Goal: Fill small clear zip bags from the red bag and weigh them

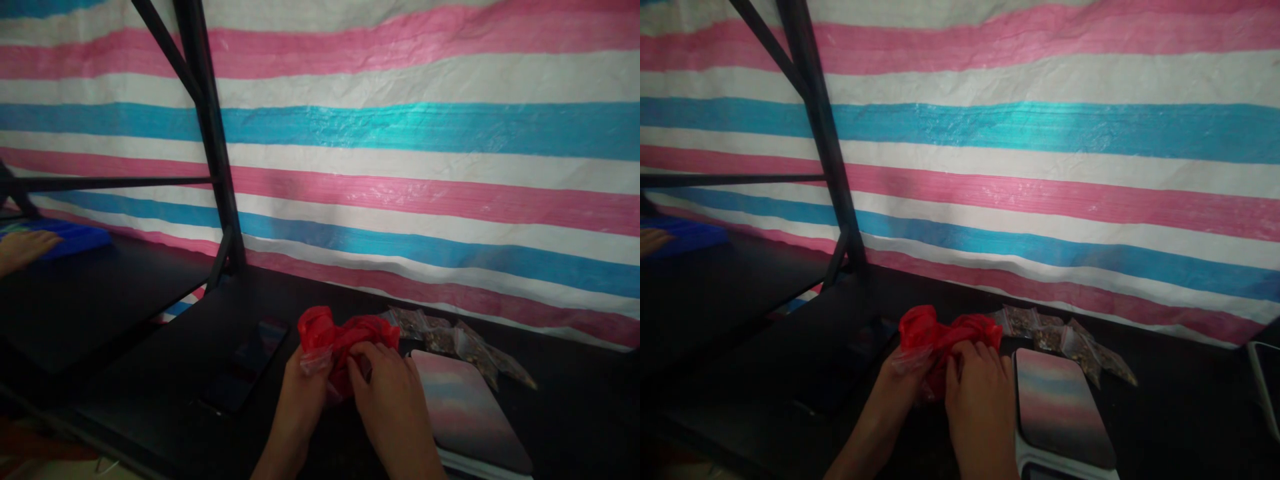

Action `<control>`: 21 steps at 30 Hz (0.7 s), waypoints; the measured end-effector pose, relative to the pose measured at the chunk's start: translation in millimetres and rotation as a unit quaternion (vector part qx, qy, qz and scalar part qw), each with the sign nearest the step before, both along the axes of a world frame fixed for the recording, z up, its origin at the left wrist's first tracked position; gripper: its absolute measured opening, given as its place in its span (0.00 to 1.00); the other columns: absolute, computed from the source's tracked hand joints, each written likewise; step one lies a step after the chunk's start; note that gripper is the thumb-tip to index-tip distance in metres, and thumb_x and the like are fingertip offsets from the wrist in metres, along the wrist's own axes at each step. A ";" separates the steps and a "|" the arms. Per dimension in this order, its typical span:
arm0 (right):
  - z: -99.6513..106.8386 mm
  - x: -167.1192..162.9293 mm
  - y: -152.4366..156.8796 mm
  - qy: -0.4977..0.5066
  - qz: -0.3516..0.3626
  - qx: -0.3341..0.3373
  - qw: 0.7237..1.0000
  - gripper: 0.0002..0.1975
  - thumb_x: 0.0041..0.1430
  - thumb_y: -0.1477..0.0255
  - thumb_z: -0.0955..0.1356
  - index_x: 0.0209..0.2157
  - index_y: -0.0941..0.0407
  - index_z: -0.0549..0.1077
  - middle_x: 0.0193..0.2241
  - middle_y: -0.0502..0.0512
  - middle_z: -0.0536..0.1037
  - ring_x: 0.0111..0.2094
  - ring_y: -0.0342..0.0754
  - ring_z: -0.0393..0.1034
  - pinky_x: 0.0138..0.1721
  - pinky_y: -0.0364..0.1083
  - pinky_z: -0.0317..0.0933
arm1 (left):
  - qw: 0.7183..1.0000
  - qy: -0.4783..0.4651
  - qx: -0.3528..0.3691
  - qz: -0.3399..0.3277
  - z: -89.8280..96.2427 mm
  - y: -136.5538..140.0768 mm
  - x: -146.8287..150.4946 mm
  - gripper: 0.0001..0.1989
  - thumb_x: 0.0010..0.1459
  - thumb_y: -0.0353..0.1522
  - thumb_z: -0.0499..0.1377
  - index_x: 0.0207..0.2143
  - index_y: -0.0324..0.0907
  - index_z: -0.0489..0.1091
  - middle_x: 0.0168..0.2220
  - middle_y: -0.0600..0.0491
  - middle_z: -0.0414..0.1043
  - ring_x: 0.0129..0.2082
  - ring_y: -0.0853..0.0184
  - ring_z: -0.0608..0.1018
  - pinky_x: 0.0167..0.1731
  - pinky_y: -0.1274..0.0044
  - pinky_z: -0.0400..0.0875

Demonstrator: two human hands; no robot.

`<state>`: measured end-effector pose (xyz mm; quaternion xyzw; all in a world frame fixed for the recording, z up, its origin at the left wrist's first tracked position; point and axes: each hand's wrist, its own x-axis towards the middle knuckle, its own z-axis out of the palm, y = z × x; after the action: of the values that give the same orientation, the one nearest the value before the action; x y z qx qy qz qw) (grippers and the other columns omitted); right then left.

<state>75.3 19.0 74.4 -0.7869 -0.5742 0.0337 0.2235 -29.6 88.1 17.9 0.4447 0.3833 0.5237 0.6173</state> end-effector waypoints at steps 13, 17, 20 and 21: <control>-2.3 -2.1 1.5 -0.010 0.023 -0.036 0.999 0.14 0.70 0.78 0.64 0.41 0.51 0.81 0.44 0.55 0.85 0.49 0.56 0.77 0.47 0.52 0.54 | 1.000 0.022 0.004 0.019 -11.1 9.4 -5.1 0.15 0.50 0.39 0.70 0.37 0.38 0.79 0.33 0.48 0.83 0.34 0.57 0.84 0.37 0.68 0.78; -0.3 -4.3 0.3 -0.019 0.011 -0.026 0.999 0.16 0.71 0.78 0.62 0.40 0.51 0.81 0.43 0.54 0.85 0.48 0.55 0.77 0.46 0.52 0.53 | 0.998 0.033 0.047 0.020 -2.1 8.5 -12.2 0.15 0.51 0.38 0.71 0.40 0.40 0.79 0.36 0.49 0.84 0.37 0.57 0.84 0.42 0.68 0.78; 2.9 -7.4 -0.7 -0.016 0.017 -0.044 0.999 0.16 0.71 0.78 0.62 0.42 0.51 0.81 0.45 0.56 0.85 0.50 0.57 0.77 0.48 0.53 0.54 | 0.996 0.036 0.081 0.013 11.0 6.0 -15.8 0.14 0.53 0.37 0.70 0.41 0.41 0.79 0.40 0.49 0.84 0.39 0.57 0.84 0.45 0.68 0.78; 4.0 -8.1 -1.4 -0.012 0.022 -0.049 0.998 0.16 0.70 0.78 0.63 0.44 0.51 0.81 0.47 0.56 0.85 0.51 0.57 0.77 0.49 0.53 0.54 | 0.995 0.038 0.089 0.013 15.2 5.3 -16.5 0.14 0.53 0.37 0.70 0.41 0.41 0.79 0.40 0.48 0.85 0.39 0.56 0.84 0.45 0.69 0.78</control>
<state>67.3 17.6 78.5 -0.7844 -0.5918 0.0567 0.1770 -46.0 93.4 33.1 0.5122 0.3641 0.5464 0.5536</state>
